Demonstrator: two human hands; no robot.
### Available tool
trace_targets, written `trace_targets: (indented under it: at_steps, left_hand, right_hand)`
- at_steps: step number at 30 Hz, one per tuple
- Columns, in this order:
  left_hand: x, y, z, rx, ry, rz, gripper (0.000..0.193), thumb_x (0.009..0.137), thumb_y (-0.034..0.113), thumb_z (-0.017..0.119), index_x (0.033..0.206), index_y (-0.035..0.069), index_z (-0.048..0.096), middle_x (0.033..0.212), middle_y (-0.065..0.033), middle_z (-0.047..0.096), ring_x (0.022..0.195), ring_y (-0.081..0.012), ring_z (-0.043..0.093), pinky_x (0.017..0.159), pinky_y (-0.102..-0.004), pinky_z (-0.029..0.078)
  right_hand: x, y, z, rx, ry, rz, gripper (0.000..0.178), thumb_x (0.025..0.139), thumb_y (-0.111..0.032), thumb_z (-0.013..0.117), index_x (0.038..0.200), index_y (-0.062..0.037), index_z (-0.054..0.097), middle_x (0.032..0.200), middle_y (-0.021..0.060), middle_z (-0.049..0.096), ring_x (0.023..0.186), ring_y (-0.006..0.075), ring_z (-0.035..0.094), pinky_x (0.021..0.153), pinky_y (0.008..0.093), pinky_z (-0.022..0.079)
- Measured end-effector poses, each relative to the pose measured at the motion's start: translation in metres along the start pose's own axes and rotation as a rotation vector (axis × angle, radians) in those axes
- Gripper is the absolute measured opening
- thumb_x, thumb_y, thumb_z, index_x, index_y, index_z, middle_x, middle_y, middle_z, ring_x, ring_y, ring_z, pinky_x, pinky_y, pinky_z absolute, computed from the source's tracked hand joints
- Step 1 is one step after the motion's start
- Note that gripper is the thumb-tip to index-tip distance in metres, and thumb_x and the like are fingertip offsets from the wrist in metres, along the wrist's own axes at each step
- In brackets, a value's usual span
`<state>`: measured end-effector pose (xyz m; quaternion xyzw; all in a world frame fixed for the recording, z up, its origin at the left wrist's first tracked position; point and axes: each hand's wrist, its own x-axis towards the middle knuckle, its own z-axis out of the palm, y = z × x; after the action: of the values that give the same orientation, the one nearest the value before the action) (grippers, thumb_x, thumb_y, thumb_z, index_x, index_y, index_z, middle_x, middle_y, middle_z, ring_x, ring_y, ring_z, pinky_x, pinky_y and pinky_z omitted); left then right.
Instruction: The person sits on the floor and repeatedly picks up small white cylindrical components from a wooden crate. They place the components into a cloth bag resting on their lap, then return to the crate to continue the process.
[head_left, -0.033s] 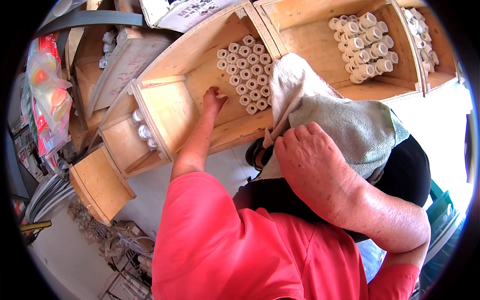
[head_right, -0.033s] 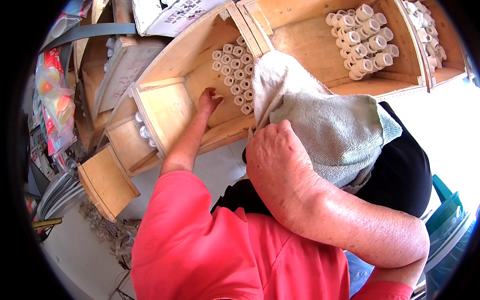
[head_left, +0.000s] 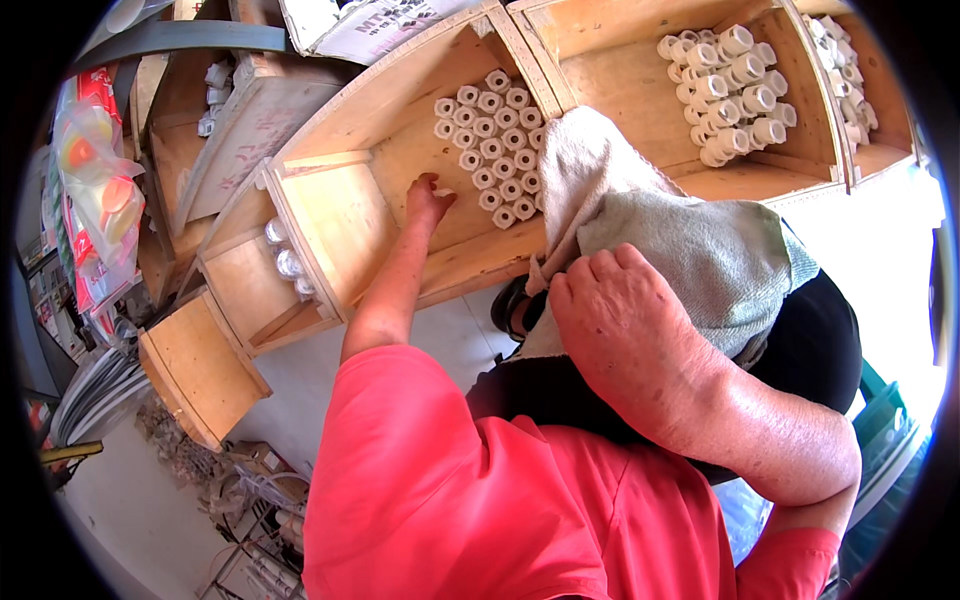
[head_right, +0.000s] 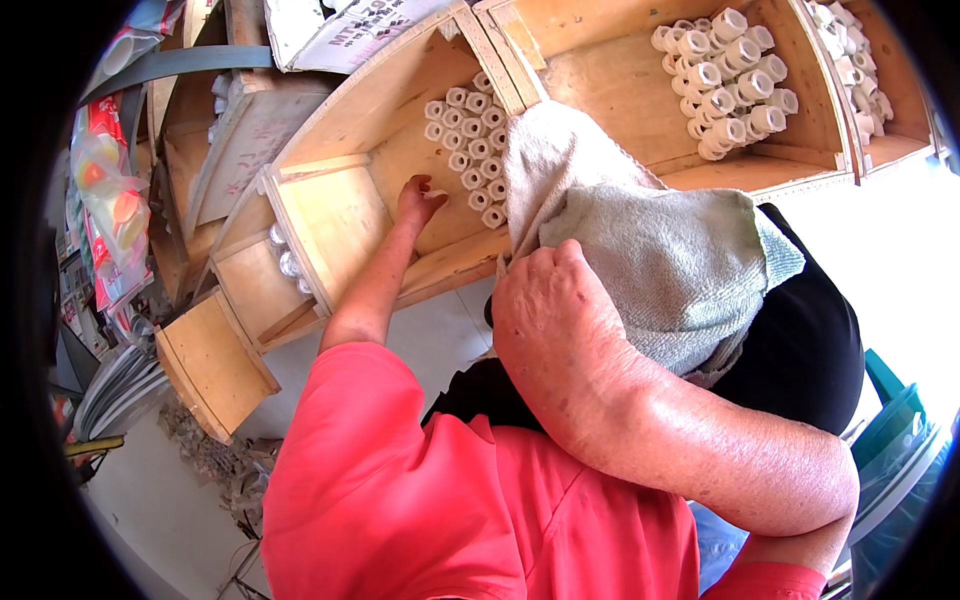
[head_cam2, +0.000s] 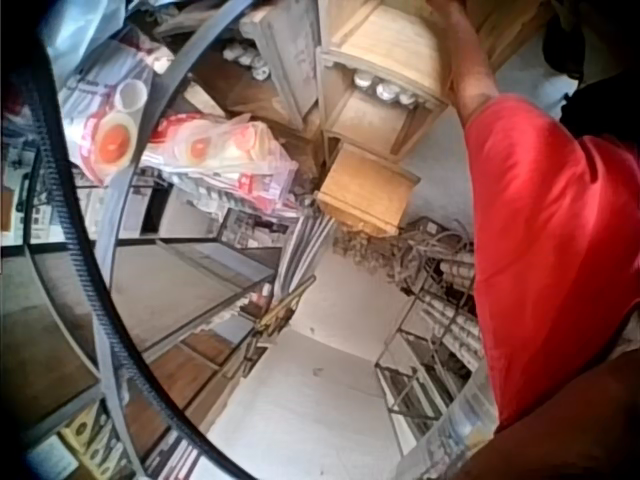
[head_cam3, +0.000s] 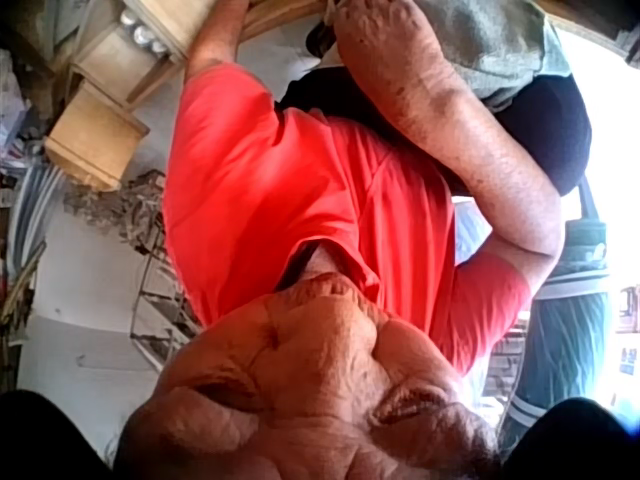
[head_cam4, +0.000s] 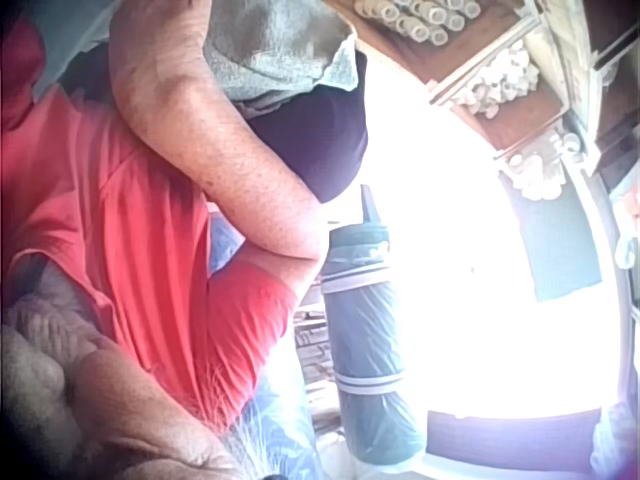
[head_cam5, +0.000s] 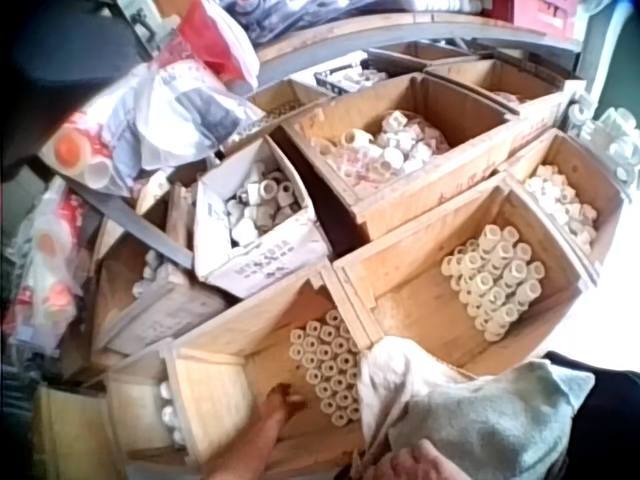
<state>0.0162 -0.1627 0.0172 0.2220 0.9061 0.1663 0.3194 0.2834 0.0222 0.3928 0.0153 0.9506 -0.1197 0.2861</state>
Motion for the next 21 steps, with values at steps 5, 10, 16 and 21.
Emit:
trace_targets:
  at_steps: [5,10,16,21]
  left_hand:
    - [0.0,-0.011,0.004,0.211,-0.012,0.039,0.054,0.07,0.025,0.076,0.117,0.006,0.057,0.1,-0.0171,0.064,0.093,-0.0336,0.062,0.083,-0.0383,0.051]
    - [0.044,-0.025,0.01,0.161,0.172,-0.023,0.044,0.077,0.021,0.07,0.115,0.004,0.058,0.091,-0.0153,0.066,0.076,-0.0282,0.065,0.068,-0.0354,0.054]
    - [0.084,0.014,0.001,-0.732,0.211,-0.346,0.032,0.082,0.01,0.063,0.111,-0.003,0.055,0.087,-0.0139,0.064,0.068,-0.0211,0.064,0.049,-0.028,0.051]
    - [0.099,0.049,-0.011,-1.044,0.136,-0.333,0.035,0.089,0.003,0.046,0.124,0.002,0.049,0.102,-0.0126,0.062,0.077,-0.0222,0.064,0.06,-0.0343,0.056]
  right_hand:
    - [-0.001,-0.001,0.0,-0.008,0.033,0.017,0.014,0.081,-0.011,0.052,0.092,-0.0034,0.055,0.086,0.0059,0.055,0.087,0.0184,0.053,0.081,0.0288,0.04]
    - [-0.001,-0.002,0.001,-0.018,0.048,0.023,0.016,0.08,-0.013,0.053,0.093,-0.0034,0.058,0.087,0.0056,0.056,0.088,0.0184,0.053,0.081,0.0297,0.039]
    - [0.0,0.0,0.008,-0.021,0.07,0.006,0.025,0.078,-0.017,0.056,0.096,-0.0028,0.064,0.089,0.0059,0.058,0.088,0.0194,0.054,0.08,0.0323,0.037]
    - [0.0,-0.002,0.006,-0.035,0.067,0.008,0.027,0.077,-0.018,0.056,0.098,-0.0021,0.064,0.091,0.0067,0.059,0.09,0.0197,0.054,0.082,0.033,0.037]
